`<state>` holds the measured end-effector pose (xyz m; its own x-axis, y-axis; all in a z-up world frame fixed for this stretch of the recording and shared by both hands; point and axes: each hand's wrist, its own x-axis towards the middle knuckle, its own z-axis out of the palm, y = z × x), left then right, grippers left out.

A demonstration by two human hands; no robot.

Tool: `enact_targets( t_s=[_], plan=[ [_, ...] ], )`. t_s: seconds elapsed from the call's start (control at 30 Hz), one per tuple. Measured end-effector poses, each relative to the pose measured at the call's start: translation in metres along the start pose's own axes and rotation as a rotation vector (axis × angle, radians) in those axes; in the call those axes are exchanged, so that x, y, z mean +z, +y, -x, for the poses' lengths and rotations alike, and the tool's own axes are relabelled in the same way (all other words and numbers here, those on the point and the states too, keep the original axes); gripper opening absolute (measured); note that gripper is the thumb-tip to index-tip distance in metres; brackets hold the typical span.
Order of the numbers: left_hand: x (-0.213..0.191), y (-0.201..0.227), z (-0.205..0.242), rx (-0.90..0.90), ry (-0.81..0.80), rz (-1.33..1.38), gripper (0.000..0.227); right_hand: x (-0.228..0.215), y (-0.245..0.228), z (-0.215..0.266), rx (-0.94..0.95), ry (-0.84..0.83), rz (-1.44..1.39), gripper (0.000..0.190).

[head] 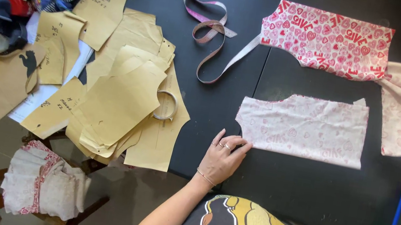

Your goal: The person uses a rotary cutter to cut a piece of patterned fabric on a table. They then unfold the fabric, place a paper pattern on top, and trace the pattern's outline with a pen. Finally, they use the rotary cutter again to cut the fabric along the traced lines.

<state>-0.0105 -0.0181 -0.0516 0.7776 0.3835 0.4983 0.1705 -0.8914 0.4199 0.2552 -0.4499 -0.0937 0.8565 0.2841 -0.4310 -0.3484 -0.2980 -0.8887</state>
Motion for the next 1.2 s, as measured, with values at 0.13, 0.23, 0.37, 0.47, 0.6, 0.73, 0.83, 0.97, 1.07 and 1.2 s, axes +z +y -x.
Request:
enact_targets(
  t_s=[0.13, 0.23, 0.37, 0.47, 0.6, 0.73, 0.83, 0.97, 1.07, 1.2],
  plan=[
    [-0.019, 0.0, -0.013, 0.013, -0.049, 0.018, 0.019, 0.141, -0.079, 0.092, 0.186, -0.312, -0.47, 0.066],
    [-0.019, -0.003, -0.011, 0.003, -0.023, 0.076, 0.015, 0.201, -0.095, 0.102, 0.322, -0.473, -0.337, 0.05],
    [-0.02, -0.009, -0.007, -0.019, -0.014, 0.148, 0.016, 0.281, -0.142, 0.114, 0.359, -0.295, 0.853, 0.04],
    [-0.017, -0.012, -0.006, -0.027, 0.018, 0.17, 0.017, 0.309, -0.155, 0.124, 0.356, -0.313, 1.175, 0.048],
    [-0.014, -0.015, 0.0, -0.044, 0.012, 0.183, 0.019, 0.334, -0.168, 0.127, 0.429, -0.288, 1.193, 0.057],
    [-0.014, -0.016, 0.0, -0.035, 0.0, 0.181, 0.018, 0.339, -0.162, 0.124, 0.385, -0.263, 1.244, 0.058],
    [-0.014, -0.015, 0.0, -0.031, 0.005, 0.174, 0.017, 0.342, -0.167, 0.124, 0.38, -0.244, 1.234, 0.058],
    [-0.014, -0.016, 0.001, -0.036, 0.016, 0.148, 0.016, 0.342, -0.167, 0.12, 0.371, -0.254, 1.229, 0.055],
    [-0.016, -0.015, 0.0, -0.038, 0.017, 0.134, 0.016, 0.342, -0.171, 0.115, 0.339, -0.271, 1.195, 0.051],
    [-0.015, -0.014, 0.001, -0.046, 0.029, 0.112, 0.019, 0.339, -0.172, 0.105, 0.299, -0.301, 1.245, 0.052]
  ],
)
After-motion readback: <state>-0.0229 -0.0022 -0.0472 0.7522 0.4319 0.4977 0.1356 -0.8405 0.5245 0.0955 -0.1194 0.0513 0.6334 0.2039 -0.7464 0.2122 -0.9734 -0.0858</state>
